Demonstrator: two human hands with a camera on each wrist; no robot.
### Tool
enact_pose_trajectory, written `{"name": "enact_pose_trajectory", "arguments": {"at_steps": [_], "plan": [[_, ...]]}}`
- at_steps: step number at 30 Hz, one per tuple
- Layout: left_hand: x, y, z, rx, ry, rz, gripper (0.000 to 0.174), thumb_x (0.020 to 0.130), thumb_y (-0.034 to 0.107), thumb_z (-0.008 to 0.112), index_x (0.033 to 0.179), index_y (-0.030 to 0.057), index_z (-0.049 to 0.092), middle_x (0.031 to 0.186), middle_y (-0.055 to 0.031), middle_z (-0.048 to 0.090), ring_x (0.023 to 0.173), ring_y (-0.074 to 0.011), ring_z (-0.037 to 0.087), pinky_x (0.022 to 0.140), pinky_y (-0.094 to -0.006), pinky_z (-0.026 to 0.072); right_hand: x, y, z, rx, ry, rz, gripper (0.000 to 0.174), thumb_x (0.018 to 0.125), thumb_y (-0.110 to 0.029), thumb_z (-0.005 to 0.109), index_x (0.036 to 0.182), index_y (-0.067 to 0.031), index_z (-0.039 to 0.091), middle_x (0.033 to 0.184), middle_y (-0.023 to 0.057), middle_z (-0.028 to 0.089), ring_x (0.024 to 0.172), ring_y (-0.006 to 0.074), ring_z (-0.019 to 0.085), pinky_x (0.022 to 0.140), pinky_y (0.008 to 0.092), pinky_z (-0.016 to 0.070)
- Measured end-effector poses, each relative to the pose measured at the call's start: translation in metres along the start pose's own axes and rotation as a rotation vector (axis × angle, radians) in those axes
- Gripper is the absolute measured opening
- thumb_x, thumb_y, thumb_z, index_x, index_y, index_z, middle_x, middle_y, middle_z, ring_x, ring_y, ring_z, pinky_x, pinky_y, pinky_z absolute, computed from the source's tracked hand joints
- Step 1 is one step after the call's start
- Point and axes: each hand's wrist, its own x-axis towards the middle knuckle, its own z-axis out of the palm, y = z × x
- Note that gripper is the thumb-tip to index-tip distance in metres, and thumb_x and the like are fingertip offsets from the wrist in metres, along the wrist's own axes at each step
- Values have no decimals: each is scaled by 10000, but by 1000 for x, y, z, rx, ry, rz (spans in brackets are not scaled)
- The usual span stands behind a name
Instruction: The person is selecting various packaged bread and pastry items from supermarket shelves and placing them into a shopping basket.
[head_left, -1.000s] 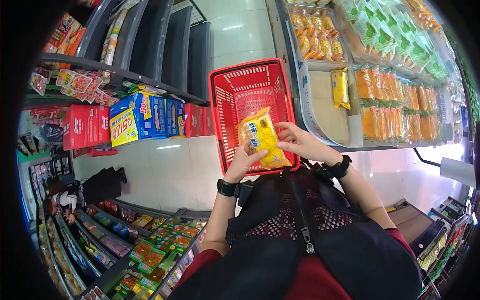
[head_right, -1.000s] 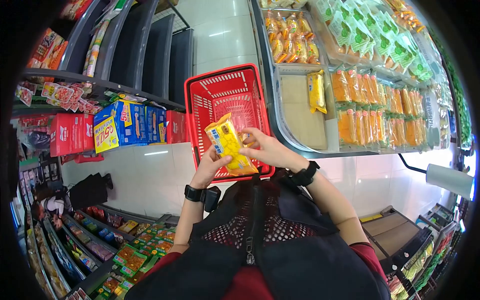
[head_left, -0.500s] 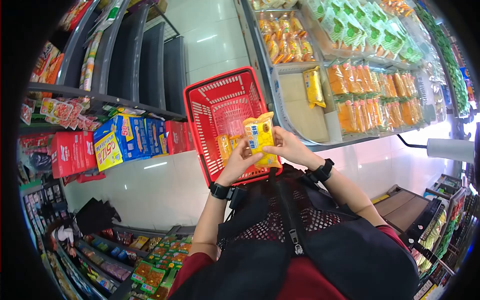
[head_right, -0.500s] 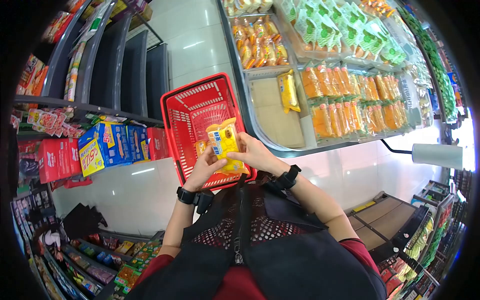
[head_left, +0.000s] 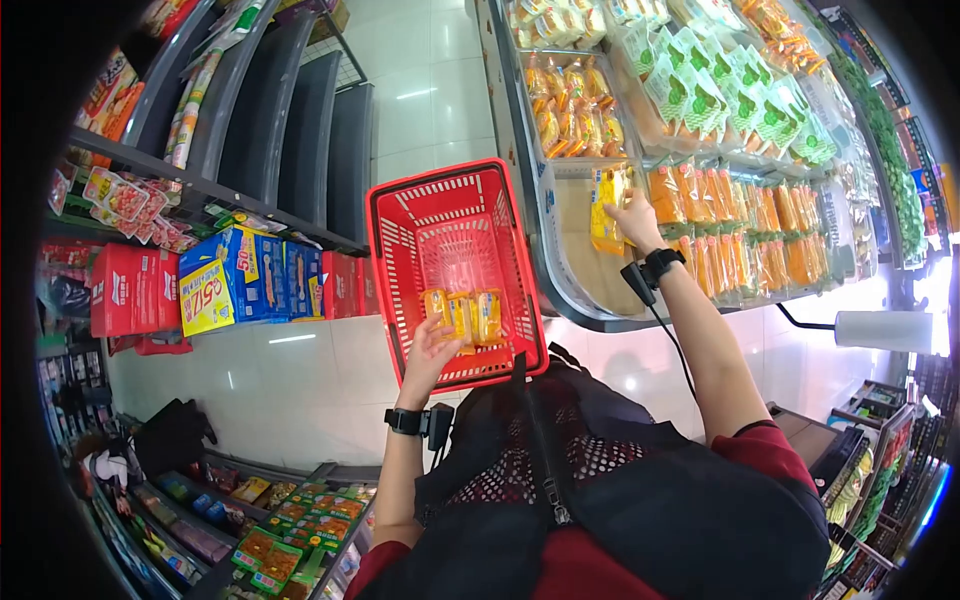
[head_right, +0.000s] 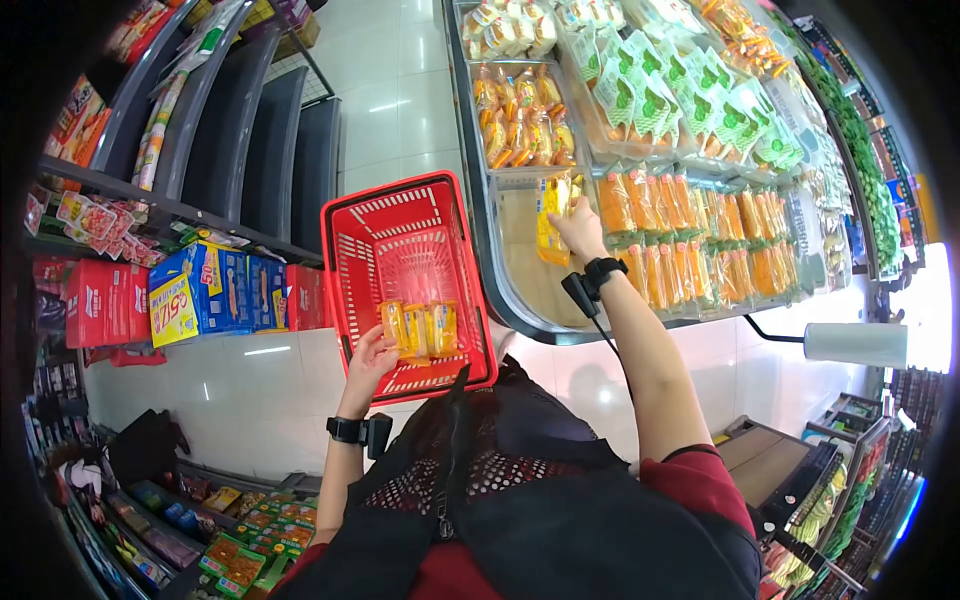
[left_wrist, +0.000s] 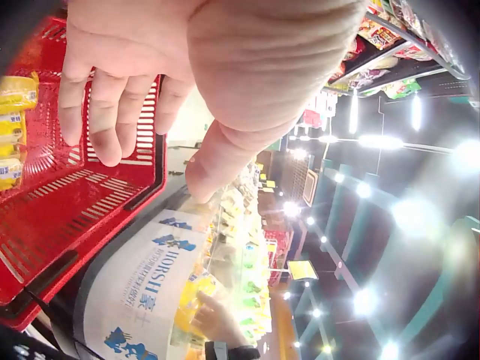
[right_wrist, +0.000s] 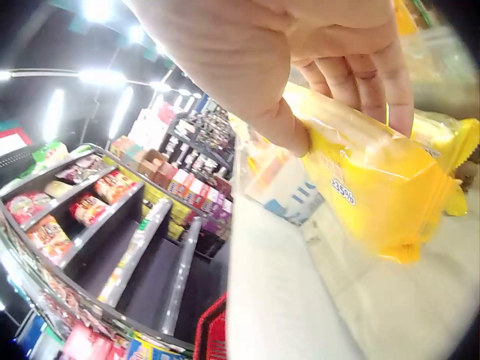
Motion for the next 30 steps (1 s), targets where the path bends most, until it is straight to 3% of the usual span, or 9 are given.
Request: {"name": "enact_pose_trajectory", "arguments": {"at_steps": [8,14,16,18,21,24,26,28,30], "plan": [[-24,-33,-8,-14,130,-66,564,837,138,631,1324,74,353,1141,-109,538,1006,-145,538,836,-265,465,7,11,41,-152,-36,83,462,746,-274,620,1062,2,426,941,268,613,913,418,588,805,473,469],[-25,-51,-12,-29,161,-146,584,829,122,649,1317,37,340,1093,-115,557,973,-149,562,816,-251,461,1,11,45,-330,32,-57,535,778,-281,586,1185,-21,355,1009,243,578,910,400,591,789,487,479],[-17,-65,-14,-51,139,-122,593,833,156,650,1317,22,334,1055,-108,578,942,-130,565,755,-225,453,-5,8,35,-396,68,-103,571,782,-299,597,1221,-25,355,1011,230,574,902,388,587,785,485,482],[-12,-78,-14,5,170,-187,540,846,204,634,1289,33,377,1021,-86,595,893,-107,559,694,-219,447,-21,3,16,-486,108,-200,511,788,-312,607,1179,-22,453,1012,218,572,905,375,579,790,460,480],[7,-104,-19,-29,243,-308,536,820,245,632,1260,19,425,1017,-105,591,887,-145,567,703,-278,462,-52,-10,-14,-267,58,-326,329,810,-285,608,995,-14,603,978,195,600,928,333,581,805,408,465],[40,-131,-29,6,292,-387,521,793,207,632,1232,-9,452,1020,-122,593,895,-166,574,707,-289,471,-101,-24,-38,55,-69,-352,241,838,-215,602,958,-7,615,886,165,651,805,283,640,716,352,500],[66,-164,-42,54,289,-428,509,778,182,630,1214,-25,468,1027,-134,597,908,-176,580,712,-296,477,-135,-20,-46,102,-81,-287,210,853,-178,595,968,-3,613,852,160,658,751,236,655,663,304,501],[86,-192,-49,-17,268,-345,384,794,113,567,1132,-61,516,987,-134,615,892,-214,600,772,-362,481,-169,-16,-49,136,-83,-224,202,863,-160,591,982,0,613,842,148,660,743,185,651,654,280,493],[96,-192,-45,75,322,-394,421,761,135,596,1110,-87,518,961,-175,623,919,-259,609,819,-373,470,-192,-16,-50,189,-113,-136,183,870,-135,585,982,8,610,811,117,658,726,141,628,636,266,484]]}}
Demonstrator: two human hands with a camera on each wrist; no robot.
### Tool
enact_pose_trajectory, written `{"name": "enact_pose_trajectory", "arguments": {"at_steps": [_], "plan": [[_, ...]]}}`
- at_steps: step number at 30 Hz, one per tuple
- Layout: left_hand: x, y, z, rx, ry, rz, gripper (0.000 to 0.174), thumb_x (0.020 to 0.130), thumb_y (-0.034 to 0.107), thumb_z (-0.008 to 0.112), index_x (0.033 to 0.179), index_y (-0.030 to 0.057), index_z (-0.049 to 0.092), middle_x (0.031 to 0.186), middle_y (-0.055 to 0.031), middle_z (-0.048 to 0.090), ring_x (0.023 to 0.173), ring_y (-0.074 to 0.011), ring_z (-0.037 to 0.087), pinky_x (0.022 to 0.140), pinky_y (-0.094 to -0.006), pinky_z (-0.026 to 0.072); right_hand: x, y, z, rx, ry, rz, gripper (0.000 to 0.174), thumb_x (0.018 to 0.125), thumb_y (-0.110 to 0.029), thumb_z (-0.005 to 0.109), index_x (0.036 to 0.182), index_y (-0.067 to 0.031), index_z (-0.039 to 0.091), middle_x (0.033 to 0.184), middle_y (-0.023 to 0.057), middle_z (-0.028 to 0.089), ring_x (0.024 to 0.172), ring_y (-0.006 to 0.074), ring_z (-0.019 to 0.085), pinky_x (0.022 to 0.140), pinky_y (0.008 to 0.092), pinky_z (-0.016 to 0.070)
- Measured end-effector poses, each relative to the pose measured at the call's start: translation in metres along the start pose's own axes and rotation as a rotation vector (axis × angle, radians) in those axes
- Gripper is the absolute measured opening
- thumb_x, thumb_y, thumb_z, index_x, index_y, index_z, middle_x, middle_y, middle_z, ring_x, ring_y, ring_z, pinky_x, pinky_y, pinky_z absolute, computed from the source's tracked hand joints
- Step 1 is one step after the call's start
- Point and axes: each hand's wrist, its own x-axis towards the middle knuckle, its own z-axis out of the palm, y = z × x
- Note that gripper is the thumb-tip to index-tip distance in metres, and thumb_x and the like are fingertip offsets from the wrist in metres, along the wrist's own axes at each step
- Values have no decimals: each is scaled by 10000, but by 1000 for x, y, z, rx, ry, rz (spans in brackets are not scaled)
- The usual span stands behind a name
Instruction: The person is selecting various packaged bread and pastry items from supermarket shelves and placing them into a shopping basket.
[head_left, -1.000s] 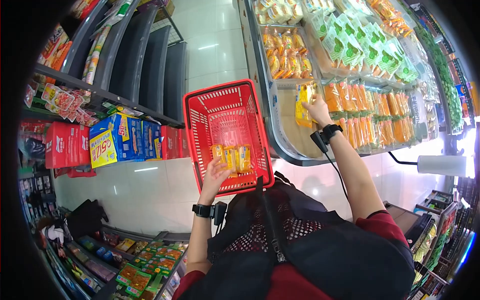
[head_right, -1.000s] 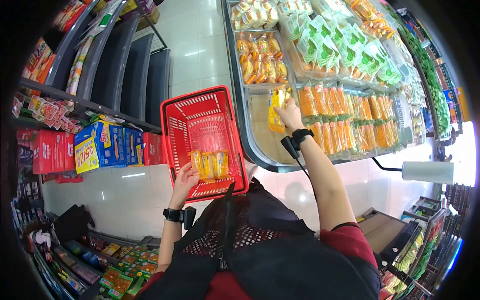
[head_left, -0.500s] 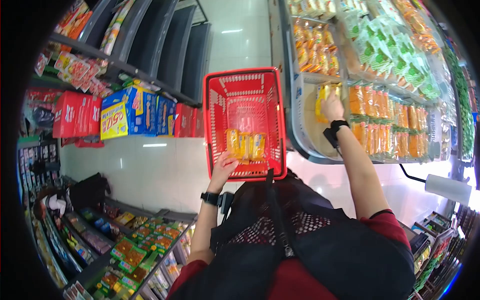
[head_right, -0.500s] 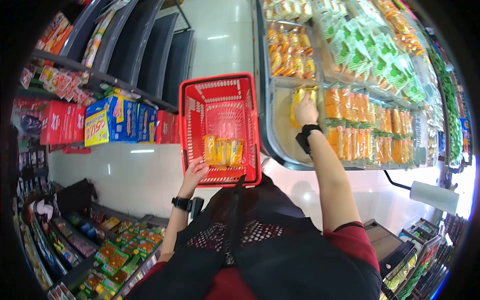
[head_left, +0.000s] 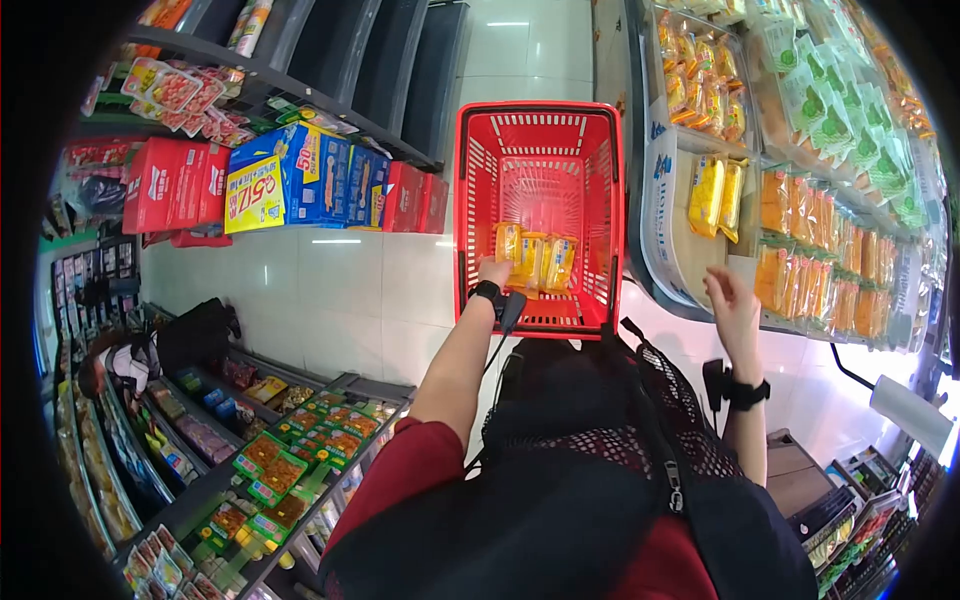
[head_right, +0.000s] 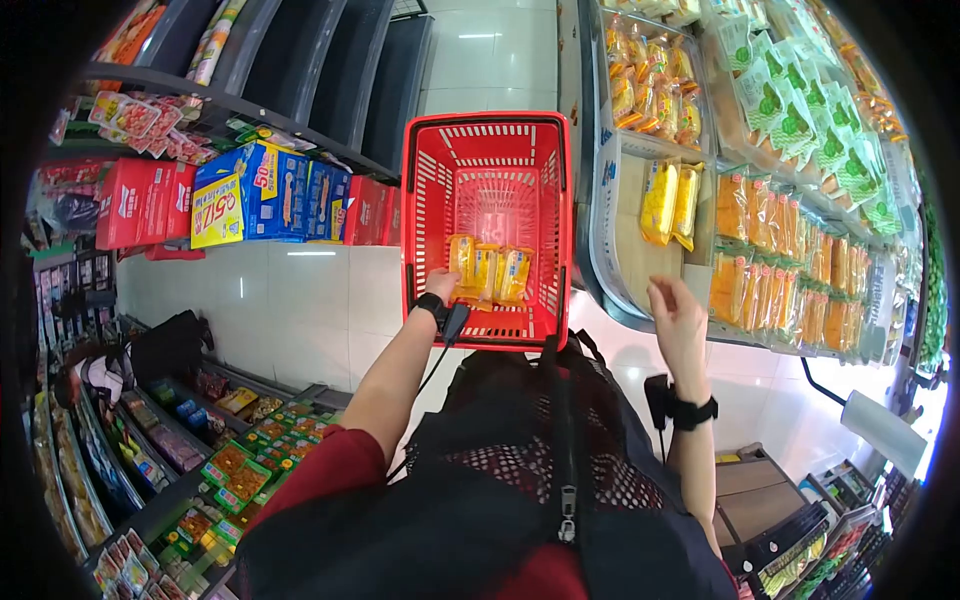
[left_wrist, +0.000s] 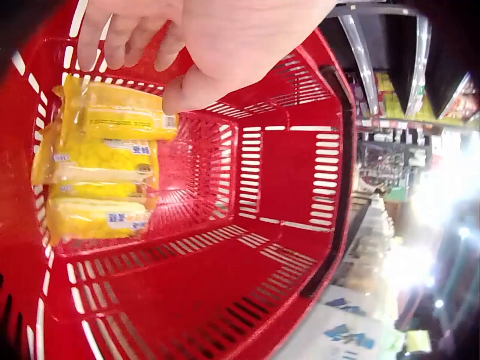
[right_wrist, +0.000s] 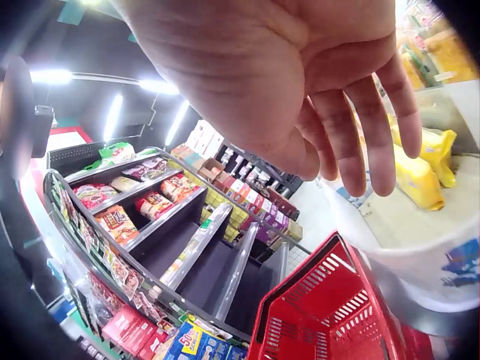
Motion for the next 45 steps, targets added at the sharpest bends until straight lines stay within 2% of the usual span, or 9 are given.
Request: {"name": "enact_pose_trajectory", "arguments": {"at_steps": [2,6,16,24,26,32,35,38,45], "plan": [[30,-17,4,459,332,4,506,722,206,628,1133,-61,503,1102,-243,575,1044,-331,556,880,-383,453,-10,8,4,69,-17,24,171,869,-113,582,982,12,606,818,120,658,735,150,632,644,266,483],[47,-23,17,685,205,-162,632,689,292,671,1183,-32,445,1177,-250,514,1141,-371,479,979,-388,390,-28,16,-6,21,-26,143,171,864,-98,584,987,20,602,841,132,654,749,164,634,663,266,488],[44,-18,52,635,352,-475,853,650,376,692,1334,67,288,1350,-159,337,1269,-305,331,1027,-455,299,-61,36,-4,-27,-109,266,158,858,-72,575,988,15,604,835,139,657,740,189,646,681,285,506],[42,-18,80,720,378,-396,1118,548,534,773,1372,47,196,1302,-207,352,1238,-345,354,999,-492,326,-51,22,-4,-93,-131,261,152,856,-68,580,979,17,607,854,153,658,764,215,648,695,297,507],[36,-8,85,609,395,-361,1183,560,563,766,1378,-8,132,1310,-231,392,1225,-323,405,1034,-416,324,-52,25,-5,-115,-134,285,148,855,-68,581,975,16,607,861,155,657,771,224,649,704,302,507],[74,-29,76,483,546,-326,879,601,221,774,1281,-30,278,1244,-232,470,1099,-363,513,934,-383,442,-54,23,2,-121,-168,254,143,851,-61,580,969,16,603,872,154,655,776,231,649,706,302,508],[75,-36,66,98,458,-203,630,634,118,723,1162,-41,419,1014,-186,597,878,-331,615,748,-410,536,-49,14,10,-89,-174,171,143,841,-57,585,963,17,602,858,154,649,760,236,645,693,307,506],[27,14,30,-344,-409,-465,545,758,228,643,1197,1,413,1035,-142,578,821,-272,606,678,-390,532,-38,1,21,-40,-185,32,145,830,-53,591,957,16,601,835,156,641,746,246,641,678,310,501],[-127,115,25,-830,-842,-229,579,838,259,559,1321,29,337,1197,-162,482,1066,-269,508,950,-481,391,4,-36,44,102,-340,-121,211,835,-119,596,1012,-3,592,857,153,641,773,254,639,689,328,499]]}}
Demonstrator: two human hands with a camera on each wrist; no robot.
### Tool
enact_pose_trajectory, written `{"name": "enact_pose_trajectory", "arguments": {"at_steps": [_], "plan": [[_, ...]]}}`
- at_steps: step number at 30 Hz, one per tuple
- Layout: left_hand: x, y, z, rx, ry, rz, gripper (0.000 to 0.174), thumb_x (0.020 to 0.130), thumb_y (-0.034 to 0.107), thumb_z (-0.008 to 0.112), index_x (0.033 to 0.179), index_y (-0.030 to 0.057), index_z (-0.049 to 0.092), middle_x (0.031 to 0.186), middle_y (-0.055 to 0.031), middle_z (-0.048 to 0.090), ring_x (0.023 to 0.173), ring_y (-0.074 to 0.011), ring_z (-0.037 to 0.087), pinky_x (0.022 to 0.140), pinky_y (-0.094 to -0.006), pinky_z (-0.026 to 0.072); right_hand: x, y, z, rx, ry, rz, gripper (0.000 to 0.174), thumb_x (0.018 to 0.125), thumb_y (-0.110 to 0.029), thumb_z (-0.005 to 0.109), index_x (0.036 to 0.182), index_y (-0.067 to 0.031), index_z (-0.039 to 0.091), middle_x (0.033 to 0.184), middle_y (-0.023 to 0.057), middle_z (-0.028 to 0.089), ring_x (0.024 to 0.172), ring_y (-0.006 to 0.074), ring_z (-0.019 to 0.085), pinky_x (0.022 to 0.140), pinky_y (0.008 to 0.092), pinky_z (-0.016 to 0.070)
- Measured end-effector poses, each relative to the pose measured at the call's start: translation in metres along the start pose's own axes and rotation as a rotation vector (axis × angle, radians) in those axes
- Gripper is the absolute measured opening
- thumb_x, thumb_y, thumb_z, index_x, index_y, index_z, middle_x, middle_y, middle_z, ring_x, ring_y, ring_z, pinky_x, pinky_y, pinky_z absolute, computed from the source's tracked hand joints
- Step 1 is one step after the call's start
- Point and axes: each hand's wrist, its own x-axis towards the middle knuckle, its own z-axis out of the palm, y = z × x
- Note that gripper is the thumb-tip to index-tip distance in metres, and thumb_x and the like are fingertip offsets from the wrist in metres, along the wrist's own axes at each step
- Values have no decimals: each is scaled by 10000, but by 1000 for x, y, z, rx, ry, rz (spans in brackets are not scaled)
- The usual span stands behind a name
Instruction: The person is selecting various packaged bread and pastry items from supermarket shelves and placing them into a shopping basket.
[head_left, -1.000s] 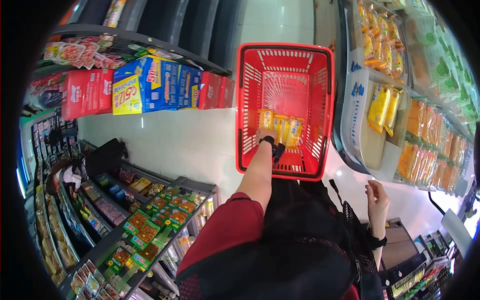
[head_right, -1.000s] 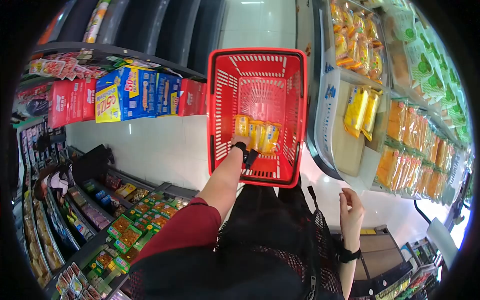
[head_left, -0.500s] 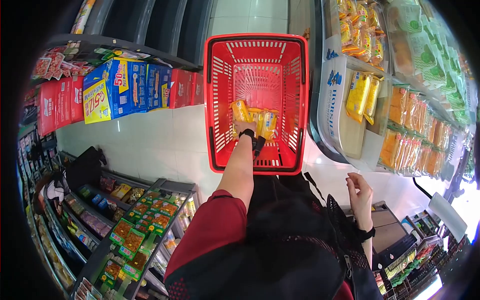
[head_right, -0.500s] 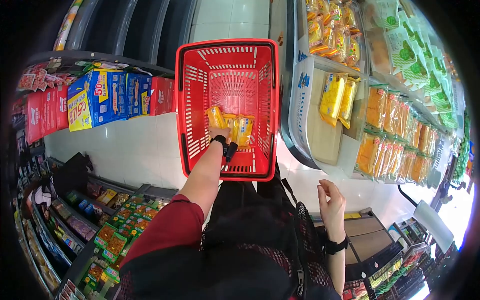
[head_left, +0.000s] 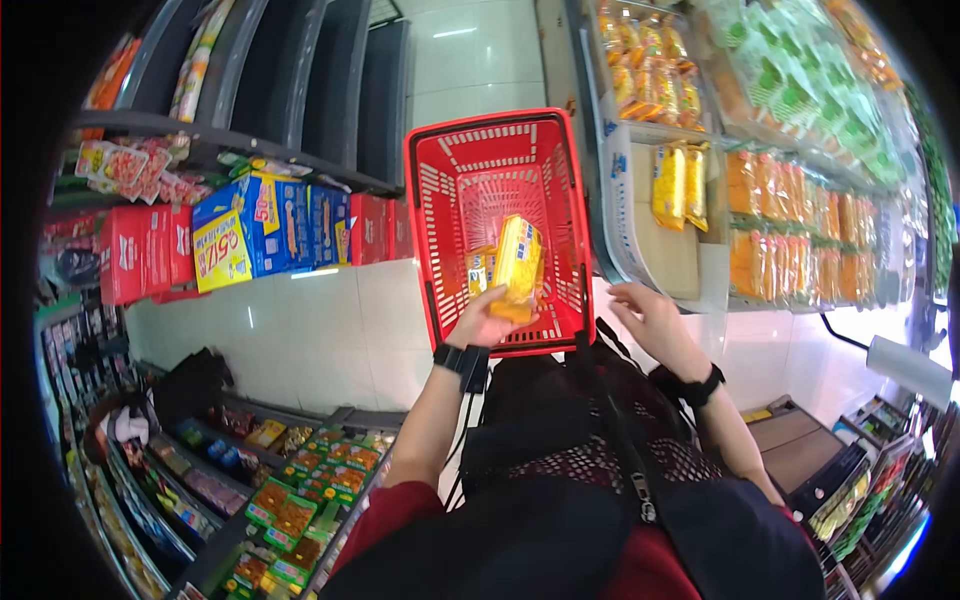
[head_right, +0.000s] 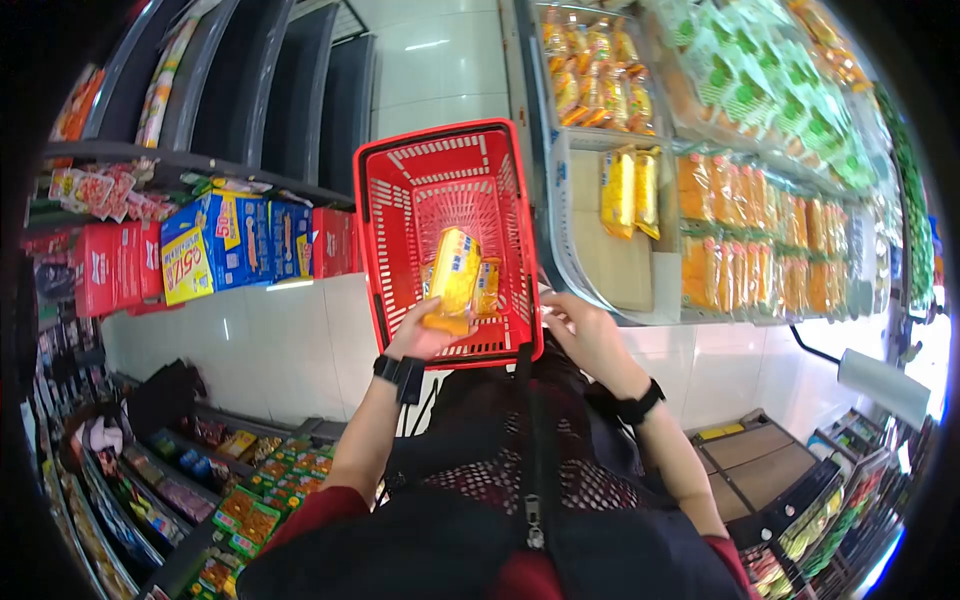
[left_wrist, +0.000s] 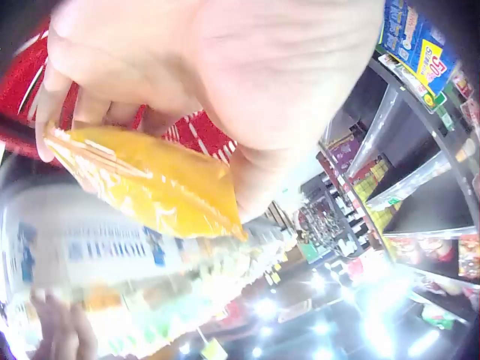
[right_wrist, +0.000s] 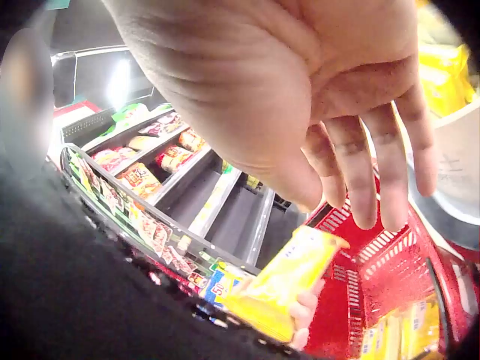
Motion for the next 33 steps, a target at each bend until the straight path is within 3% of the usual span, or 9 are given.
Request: {"name": "enact_pose_trajectory", "arguments": {"at_steps": [4,7,11,13,18,20,25,30,33], "plan": [[-19,5,60,235,-327,35,716,783,399,573,1338,25,319,1181,-181,477,1068,-272,509,944,-462,395,33,-1,22,286,-240,36,507,874,-297,599,1221,45,458,1038,167,622,900,212,620,791,305,486],[-9,9,86,224,-497,-9,673,783,388,594,1297,18,366,1142,-180,510,1032,-268,534,924,-437,425,44,-31,11,941,-460,193,442,886,-262,588,1192,29,458,1007,116,609,802,167,625,723,296,515],[13,17,99,402,-549,-74,612,795,365,619,1254,18,410,1124,-169,536,1018,-267,551,908,-401,452,48,-31,5,1102,-381,177,374,872,-222,607,1149,0,488,973,90,614,745,140,624,612,273,531],[21,15,95,461,-534,-108,588,842,366,582,1277,17,395,1167,-162,525,1063,-265,539,932,-389,436,51,-19,6,996,-270,168,364,852,-192,632,1134,-5,498,965,75,617,728,140,630,519,257,524],[27,14,87,964,-363,-57,598,926,439,439,1345,24,339,1269,-124,478,1182,-219,462,1010,-360,350,45,12,-17,851,-102,181,380,807,-151,683,1129,2,553,1077,86,621,941,155,600,863,306,469],[22,20,96,1104,-309,-14,586,936,472,391,1355,64,348,1261,-100,485,1143,-198,479,998,-339,350,44,13,-47,886,30,243,362,813,-149,675,1116,8,554,1056,82,626,923,156,612,829,304,489],[6,23,53,997,-8,71,480,940,333,467,1303,24,411,1172,-81,536,1080,-161,517,943,-292,389,71,41,-108,493,344,243,346,795,-99,671,1092,25,544,1011,100,641,888,158,629,778,304,512],[-11,16,11,1067,169,184,464,901,225,562,1279,-3,418,1143,-103,543,1040,-148,524,925,-286,410,137,98,-104,-144,305,280,493,688,-280,732,1007,54,560,943,206,645,878,283,643,782,358,499],[-21,6,-6,1064,247,211,445,878,169,597,1254,-9,437,1115,-99,548,1038,-153,523,908,-281,424,166,94,-83,-309,289,379,563,647,-378,733,970,50,563,928,250,632,877,352,628,780,396,494]]}}
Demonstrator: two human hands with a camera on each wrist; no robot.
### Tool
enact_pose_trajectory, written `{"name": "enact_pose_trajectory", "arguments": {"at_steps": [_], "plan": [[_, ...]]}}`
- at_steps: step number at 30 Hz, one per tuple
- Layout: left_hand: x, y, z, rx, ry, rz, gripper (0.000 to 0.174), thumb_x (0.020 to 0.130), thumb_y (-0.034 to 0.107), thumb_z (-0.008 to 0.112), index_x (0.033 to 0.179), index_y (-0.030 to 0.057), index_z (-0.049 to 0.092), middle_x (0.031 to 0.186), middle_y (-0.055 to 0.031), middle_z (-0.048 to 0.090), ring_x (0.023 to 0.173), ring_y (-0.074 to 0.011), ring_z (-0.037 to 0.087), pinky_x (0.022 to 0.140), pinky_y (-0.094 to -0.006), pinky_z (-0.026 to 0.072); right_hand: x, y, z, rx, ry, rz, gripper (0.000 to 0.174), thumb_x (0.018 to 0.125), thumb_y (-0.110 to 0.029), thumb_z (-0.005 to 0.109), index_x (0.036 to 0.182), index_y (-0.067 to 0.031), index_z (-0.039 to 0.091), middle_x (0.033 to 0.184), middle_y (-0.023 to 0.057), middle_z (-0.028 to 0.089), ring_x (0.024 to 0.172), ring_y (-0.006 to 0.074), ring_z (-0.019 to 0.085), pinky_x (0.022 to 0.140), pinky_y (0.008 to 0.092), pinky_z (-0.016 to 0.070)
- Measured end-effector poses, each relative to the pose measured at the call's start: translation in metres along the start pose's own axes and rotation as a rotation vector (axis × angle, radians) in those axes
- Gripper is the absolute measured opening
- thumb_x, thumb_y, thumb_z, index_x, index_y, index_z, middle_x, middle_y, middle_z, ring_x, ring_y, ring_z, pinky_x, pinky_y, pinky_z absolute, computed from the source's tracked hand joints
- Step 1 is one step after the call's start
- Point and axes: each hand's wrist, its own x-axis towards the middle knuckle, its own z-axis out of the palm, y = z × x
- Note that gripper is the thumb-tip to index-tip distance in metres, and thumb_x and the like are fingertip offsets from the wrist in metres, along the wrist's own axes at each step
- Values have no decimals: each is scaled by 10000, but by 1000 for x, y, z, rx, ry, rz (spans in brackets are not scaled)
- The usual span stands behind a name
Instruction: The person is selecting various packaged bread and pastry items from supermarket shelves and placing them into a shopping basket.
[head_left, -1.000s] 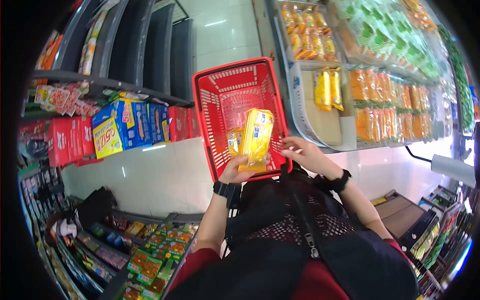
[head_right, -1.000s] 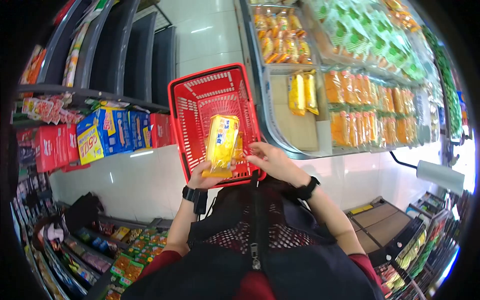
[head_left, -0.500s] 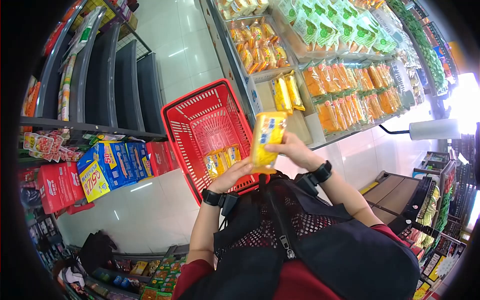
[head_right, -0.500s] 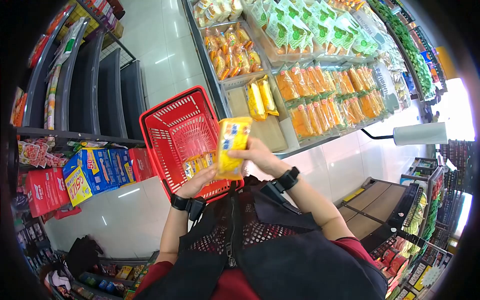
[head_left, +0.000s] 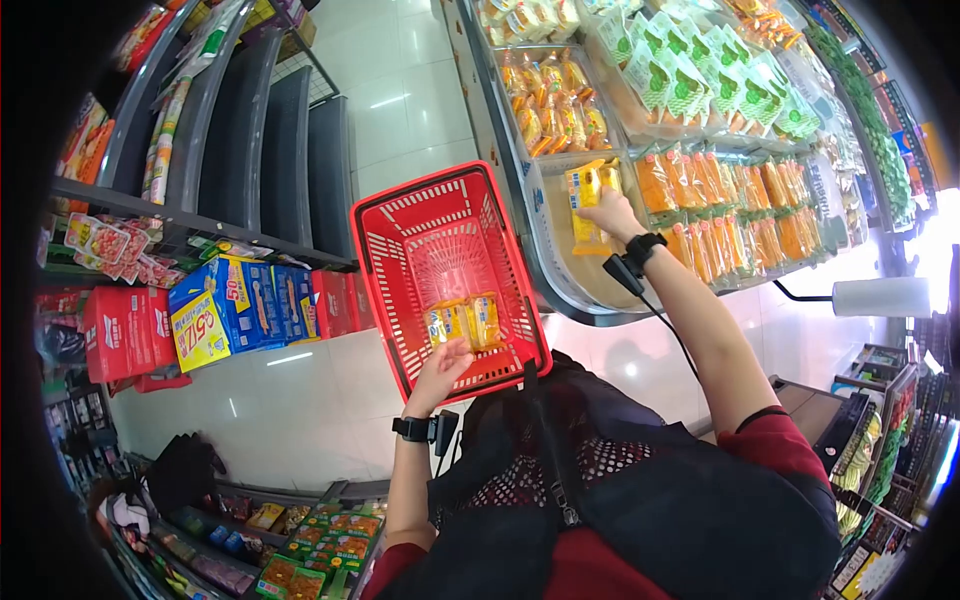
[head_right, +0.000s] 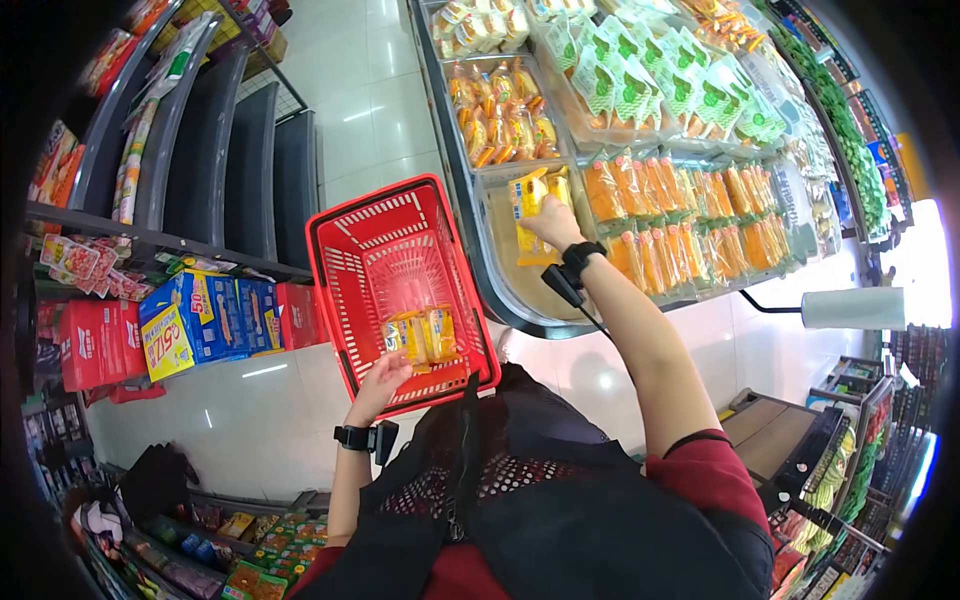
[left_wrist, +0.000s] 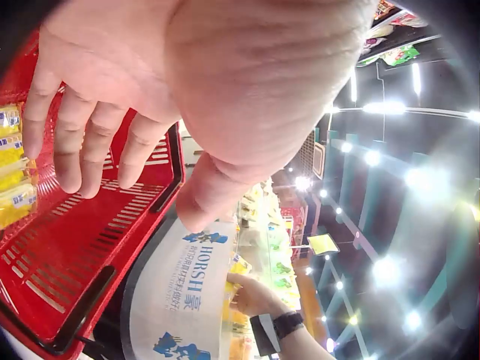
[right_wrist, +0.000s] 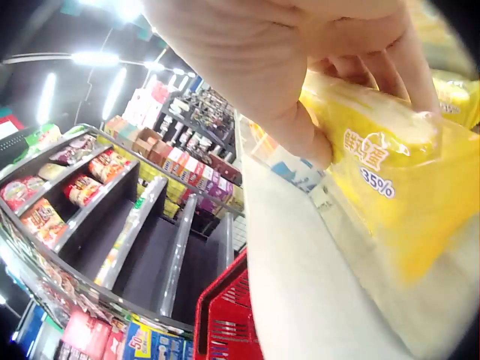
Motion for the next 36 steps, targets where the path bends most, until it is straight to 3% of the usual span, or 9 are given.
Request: {"name": "enact_pose_trajectory", "arguments": {"at_steps": [6,10,20,22,24,26,29,32,36], "plan": [[-26,-9,6,11,78,-34,402,879,146,591,1238,23,459,1076,-83,557,1010,-138,537,873,-261,444,23,-16,48,-76,84,91,476,702,-302,662,1013,26,514,929,247,630,881,377,624,775,439,501],[-32,-23,7,43,91,-44,414,883,147,585,1250,22,441,1093,-85,552,1012,-139,538,877,-265,450,23,-11,56,-131,105,77,577,717,-363,683,1071,33,459,970,263,613,923,409,598,807,464,477],[-19,-28,5,18,88,-68,464,862,170,616,1237,-25,427,1032,-100,557,882,-141,583,790,-257,485,-52,23,29,-22,343,-301,629,742,-234,681,1238,22,389,1093,250,516,1059,401,478,936,423,392],[-16,-29,5,77,89,-12,438,862,189,619,1227,1,468,1018,-93,565,860,-133,568,776,-251,481,-56,44,34,-72,425,-339,653,753,-205,678,1267,19,342,1065,214,541,992,343,547,855,422,464],[-15,-30,4,102,102,-2,426,859,196,623,1219,14,487,1017,-89,568,875,-132,562,783,-253,477,-73,30,15,350,-47,226,690,777,-193,662,1308,14,274,1048,169,556,891,266,604,719,397,529],[-16,-26,3,123,110,-17,447,853,218,630,1223,14,483,1009,-88,576,890,-135,562,794,-259,475,-64,39,22,447,-133,238,717,792,-185,645,1341,1,223,1055,144,554,820,228,620,621,363,543],[-18,-21,4,237,112,-55,475,846,267,635,1219,12,489,1013,-97,586,898,-139,566,794,-267,476,-44,46,28,696,-209,290,604,793,-157,630,1288,3,324,1069,148,558,843,280,611,659,375,538],[-21,-28,1,185,143,-14,485,844,251,642,1236,15,477,1003,-97,599,847,-139,591,751,-269,495,-26,48,43,896,-211,349,348,783,-151,612,1094,-32,509,1016,103,578,860,227,561,719,355,475],[-27,-53,-2,173,138,-14,469,855,240,633,1214,-11,467,978,-98,619,844,-143,621,736,-271,507,-29,36,50,1005,-115,365,291,779,-147,596,1046,-50,533,1025,94,547,969,210,494,830,388,402]]}}
